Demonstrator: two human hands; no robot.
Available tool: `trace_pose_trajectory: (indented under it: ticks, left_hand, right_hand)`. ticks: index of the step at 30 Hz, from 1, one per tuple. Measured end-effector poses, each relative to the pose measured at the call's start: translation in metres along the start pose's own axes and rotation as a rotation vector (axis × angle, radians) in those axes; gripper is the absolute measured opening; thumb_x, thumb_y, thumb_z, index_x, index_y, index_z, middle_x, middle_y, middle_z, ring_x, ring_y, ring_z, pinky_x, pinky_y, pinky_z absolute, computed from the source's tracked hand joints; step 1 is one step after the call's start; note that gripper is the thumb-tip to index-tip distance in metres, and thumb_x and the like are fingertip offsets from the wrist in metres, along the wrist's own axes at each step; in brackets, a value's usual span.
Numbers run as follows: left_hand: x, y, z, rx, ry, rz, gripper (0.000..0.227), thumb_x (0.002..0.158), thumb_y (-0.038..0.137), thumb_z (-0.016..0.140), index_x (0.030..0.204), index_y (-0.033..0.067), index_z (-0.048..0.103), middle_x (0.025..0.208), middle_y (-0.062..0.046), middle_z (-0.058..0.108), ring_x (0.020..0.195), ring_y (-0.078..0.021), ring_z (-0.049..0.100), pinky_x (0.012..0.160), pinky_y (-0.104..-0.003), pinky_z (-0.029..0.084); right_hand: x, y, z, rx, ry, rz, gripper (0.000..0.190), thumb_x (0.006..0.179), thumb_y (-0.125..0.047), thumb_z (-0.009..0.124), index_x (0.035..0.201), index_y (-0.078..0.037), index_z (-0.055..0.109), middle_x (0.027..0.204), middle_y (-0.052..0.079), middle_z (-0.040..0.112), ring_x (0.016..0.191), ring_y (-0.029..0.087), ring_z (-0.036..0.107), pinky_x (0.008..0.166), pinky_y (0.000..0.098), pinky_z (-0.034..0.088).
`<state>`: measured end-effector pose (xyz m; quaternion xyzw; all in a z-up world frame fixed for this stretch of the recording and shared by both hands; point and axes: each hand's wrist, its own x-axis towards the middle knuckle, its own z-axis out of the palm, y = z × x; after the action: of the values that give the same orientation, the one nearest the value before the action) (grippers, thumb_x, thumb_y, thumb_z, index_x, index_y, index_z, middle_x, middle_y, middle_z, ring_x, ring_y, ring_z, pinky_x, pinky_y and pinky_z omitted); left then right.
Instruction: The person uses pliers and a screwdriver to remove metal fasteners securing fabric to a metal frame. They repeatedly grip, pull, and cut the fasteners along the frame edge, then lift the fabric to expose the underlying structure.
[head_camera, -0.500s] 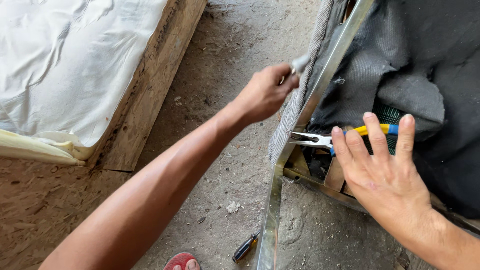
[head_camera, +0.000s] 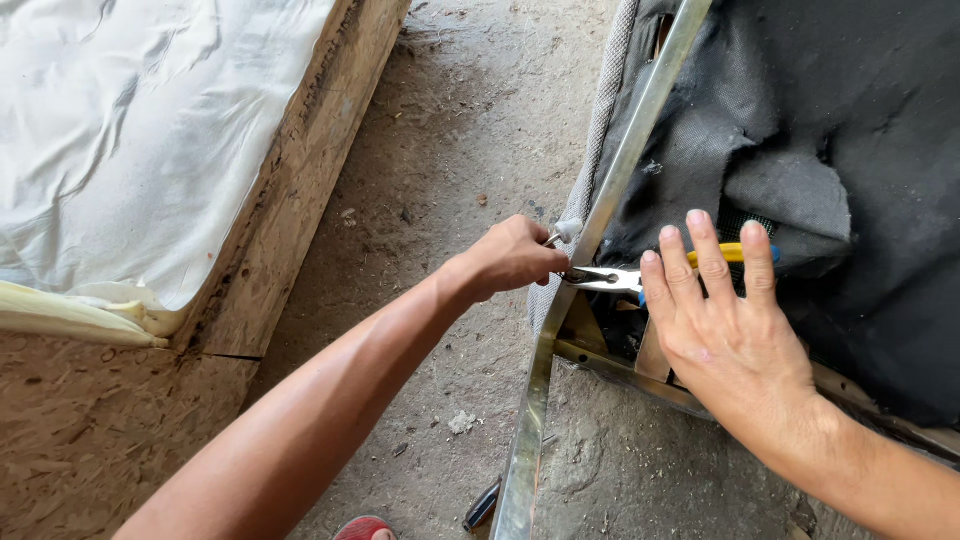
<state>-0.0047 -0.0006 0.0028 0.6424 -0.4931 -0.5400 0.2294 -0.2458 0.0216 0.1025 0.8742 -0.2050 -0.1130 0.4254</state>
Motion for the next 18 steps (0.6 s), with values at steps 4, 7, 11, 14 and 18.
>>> trace_pose_trajectory:
  ticks: [4, 7, 11, 14, 18]
  left_hand:
    - [0.002, 0.010, 0.006, 0.177, 0.068, -0.020, 0.031, 0.087, 0.025, 0.065, 0.094, -0.0044, 0.072, 0.077, -0.016, 0.072, 0.069, -0.0198, 0.070, 0.066, -0.038, 0.058]
    - [0.004, 0.012, 0.011, 0.274, 0.150, 0.061, 0.038, 0.088, 0.027, 0.066, 0.106, -0.0059, 0.070, 0.090, -0.021, 0.070, 0.081, -0.0243, 0.068, 0.078, -0.038, 0.055]
    - [0.008, 0.008, 0.014, 0.057, 0.081, 0.024, 0.034, 0.087, 0.015, 0.060, 0.116, -0.0030, 0.061, 0.093, -0.014, 0.068, 0.080, -0.0194, 0.066, 0.072, -0.036, 0.055]
    - [0.012, -0.002, 0.016, -0.056, 0.036, -0.003, 0.025, 0.087, 0.009, 0.059, 0.109, -0.0009, 0.059, 0.087, -0.009, 0.060, 0.074, -0.0160, 0.058, 0.062, -0.035, 0.049]
    - [0.014, -0.009, 0.013, -0.190, -0.040, -0.061, 0.018, 0.087, 0.007, 0.061, 0.102, 0.0024, 0.053, 0.079, -0.004, 0.050, 0.067, -0.0148, 0.047, 0.054, -0.033, 0.040]
  right_hand:
    - [0.002, 0.001, -0.004, 0.012, -0.011, -0.012, 0.057, 0.089, -0.029, 0.051, 0.143, -0.012, 0.060, 0.141, 0.012, 0.062, 0.140, 0.035, 0.047, 0.116, 0.0647, 0.020]
    - [0.002, 0.003, -0.009, 0.004, 0.004, -0.023, 0.057, 0.089, -0.029, 0.051, 0.143, -0.012, 0.060, 0.139, 0.011, 0.063, 0.140, 0.035, 0.048, 0.116, 0.0636, 0.019]
    - [0.003, 0.007, -0.014, 0.020, 0.028, -0.037, 0.057, 0.089, -0.029, 0.051, 0.142, -0.010, 0.061, 0.136, 0.012, 0.063, 0.139, 0.035, 0.048, 0.116, 0.0638, 0.020]
    - [0.004, 0.007, -0.015, 0.005, 0.019, -0.051, 0.057, 0.089, -0.029, 0.052, 0.142, -0.009, 0.060, 0.134, 0.012, 0.063, 0.138, 0.035, 0.048, 0.115, 0.0633, 0.021]
    - [0.006, 0.005, -0.016, -0.011, 0.025, -0.064, 0.058, 0.088, -0.029, 0.053, 0.143, -0.010, 0.060, 0.133, 0.012, 0.061, 0.138, 0.034, 0.046, 0.116, 0.0619, 0.021]
